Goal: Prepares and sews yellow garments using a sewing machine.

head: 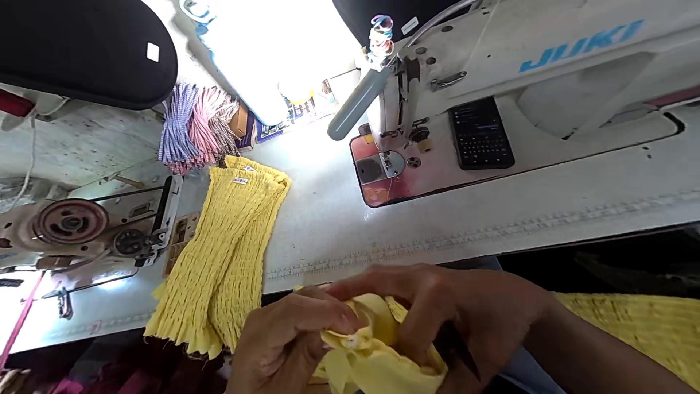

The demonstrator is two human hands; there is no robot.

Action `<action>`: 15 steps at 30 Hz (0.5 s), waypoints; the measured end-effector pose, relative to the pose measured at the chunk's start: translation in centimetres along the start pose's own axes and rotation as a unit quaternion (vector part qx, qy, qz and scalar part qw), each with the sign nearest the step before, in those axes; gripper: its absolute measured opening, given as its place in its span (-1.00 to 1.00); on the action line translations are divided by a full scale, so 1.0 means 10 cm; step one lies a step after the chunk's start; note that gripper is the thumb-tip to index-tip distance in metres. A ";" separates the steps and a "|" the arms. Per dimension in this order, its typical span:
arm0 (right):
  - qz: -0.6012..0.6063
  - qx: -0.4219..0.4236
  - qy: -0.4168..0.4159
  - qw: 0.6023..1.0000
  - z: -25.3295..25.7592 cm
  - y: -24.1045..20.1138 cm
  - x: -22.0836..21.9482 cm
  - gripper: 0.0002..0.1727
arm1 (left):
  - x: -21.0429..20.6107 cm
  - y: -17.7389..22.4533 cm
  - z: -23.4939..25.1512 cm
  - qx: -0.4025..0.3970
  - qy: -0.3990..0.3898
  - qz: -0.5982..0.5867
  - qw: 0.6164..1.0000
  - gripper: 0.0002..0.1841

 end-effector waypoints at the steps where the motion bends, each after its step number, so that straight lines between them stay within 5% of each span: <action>1: 0.027 0.002 -0.011 1.000 0.02 -0.01 0.00 -0.69 | -0.02 0.04 0.03 -0.002 -0.011 -0.006 1.000 -0.81; 7: 0.030 -0.048 -0.059 0.997 0.06 -0.03 0.10 -0.74 | 0.09 0.19 0.13 -0.002 -0.009 0.003 1.000 -0.83; 15: -0.210 -0.081 0.106 0.969 -0.05 -0.02 0.27 -0.86 | 0.50 0.09 0.22 0.023 0.096 0.102 0.990 -0.85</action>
Point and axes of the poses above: each hand's wrist, its own z-axis towards the middle knuckle, its own x-axis out of the back of the hand, y = z × x, the point moved 9 cm from there along z, towards the middle knuckle, and after that the axes turned 13 degrees about y, right-handed, at the moved point
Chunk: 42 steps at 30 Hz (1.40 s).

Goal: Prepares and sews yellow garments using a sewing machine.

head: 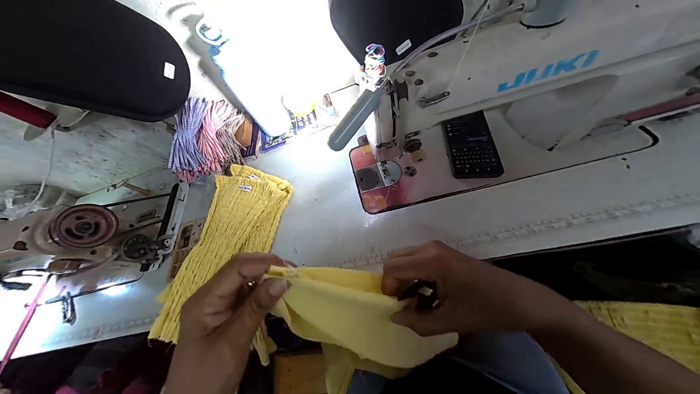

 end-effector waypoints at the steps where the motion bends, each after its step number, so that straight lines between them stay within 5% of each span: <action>1: -0.034 0.002 0.041 0.999 0.01 -0.04 0.03 -0.85 | 0.05 0.03 0.07 -0.011 0.008 0.028 1.000 -0.86; 4: -0.079 0.016 0.120 0.989 0.04 -0.26 0.10 -0.75 | 0.14 0.13 0.39 -0.039 0.023 0.161 0.986 -0.91; 7: -0.046 -0.038 0.183 0.981 -0.02 -0.14 0.03 -0.74 | -0.23 0.04 0.80 -0.057 -0.055 0.261 0.962 -0.90; 14: -0.144 -0.290 0.285 0.902 -0.60 0.96 0.15 -0.73 | -1.97 -1.44 0.96 0.026 -0.273 0.324 0.906 -0.83; 16: -0.164 -0.330 0.287 0.884 -0.72 1.07 0.27 -0.74 | -2.21 -1.66 0.91 0.065 -0.281 0.352 0.890 -0.81; 24: -0.180 -0.354 0.272 0.876 -0.74 1.13 0.31 -0.72 | -2.15 -1.45 0.74 -0.003 -0.035 0.352 0.936 -0.79; 26: -0.178 -0.347 0.282 0.877 -0.75 1.13 0.32 -0.73 | -2.19 -1.41 0.64 -0.028 -0.023 0.368 0.929 -0.90; 34: -0.183 -0.321 0.292 0.882 -0.75 1.11 0.33 -0.74 | -2.16 -1.38 0.17 -0.101 -0.030 0.361 0.927 -0.65; 42: -0.146 -0.331 0.305 0.881 -0.78 1.14 0.33 -0.76 | -2.16 -1.49 0.26 -0.122 -0.050 0.294 0.947 -0.66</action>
Point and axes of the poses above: each hand's wrist, its own z-axis towards the middle knuckle, its own x-axis out of the back of the hand, y = z × x, the point moved 9 cm from there along z, towards the middle knuckle, and after that the axes turned 13 degrees about y, right-handed, at the moved point
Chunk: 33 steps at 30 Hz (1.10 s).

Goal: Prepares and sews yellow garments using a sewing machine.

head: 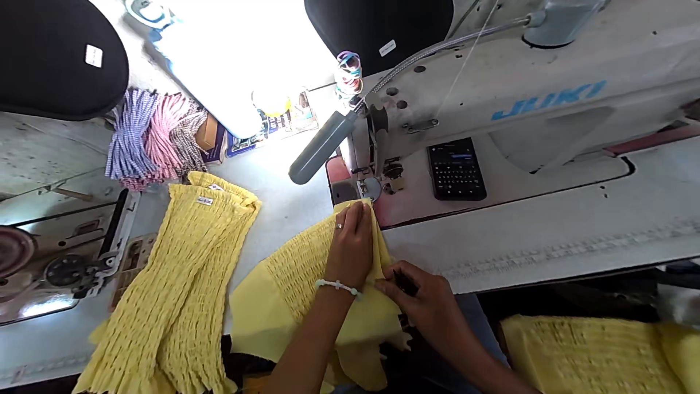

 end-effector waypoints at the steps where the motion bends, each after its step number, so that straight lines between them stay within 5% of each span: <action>1: 0.004 -0.008 -0.001 1.000 0.01 0.01 -0.01 -0.77 | -0.02 -0.02 0.04 -0.008 -0.002 -0.003 1.000 -0.65; 19: 0.032 -0.050 -0.012 0.998 0.06 0.04 -0.03 -0.77 | -0.04 -0.11 0.11 -0.071 0.005 0.006 0.997 -0.65; 29: 0.015 0.026 -0.010 0.999 0.17 -0.04 0.07 -0.76 | -0.07 -0.13 0.19 -0.067 0.018 0.029 0.997 -0.67; 33: -0.060 0.106 0.064 0.991 0.32 -0.04 0.47 -0.73 | -0.07 -0.14 0.19 -0.066 0.022 0.028 0.997 -0.67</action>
Point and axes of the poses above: each hand's wrist, its own z-axis towards the middle knuckle, its own x-axis out of the back of the hand, y = z × x, the point moved 9 cm from there along z, towards the middle knuckle, and after that the axes turned 13 degrees about y, right-handed, at the moved point
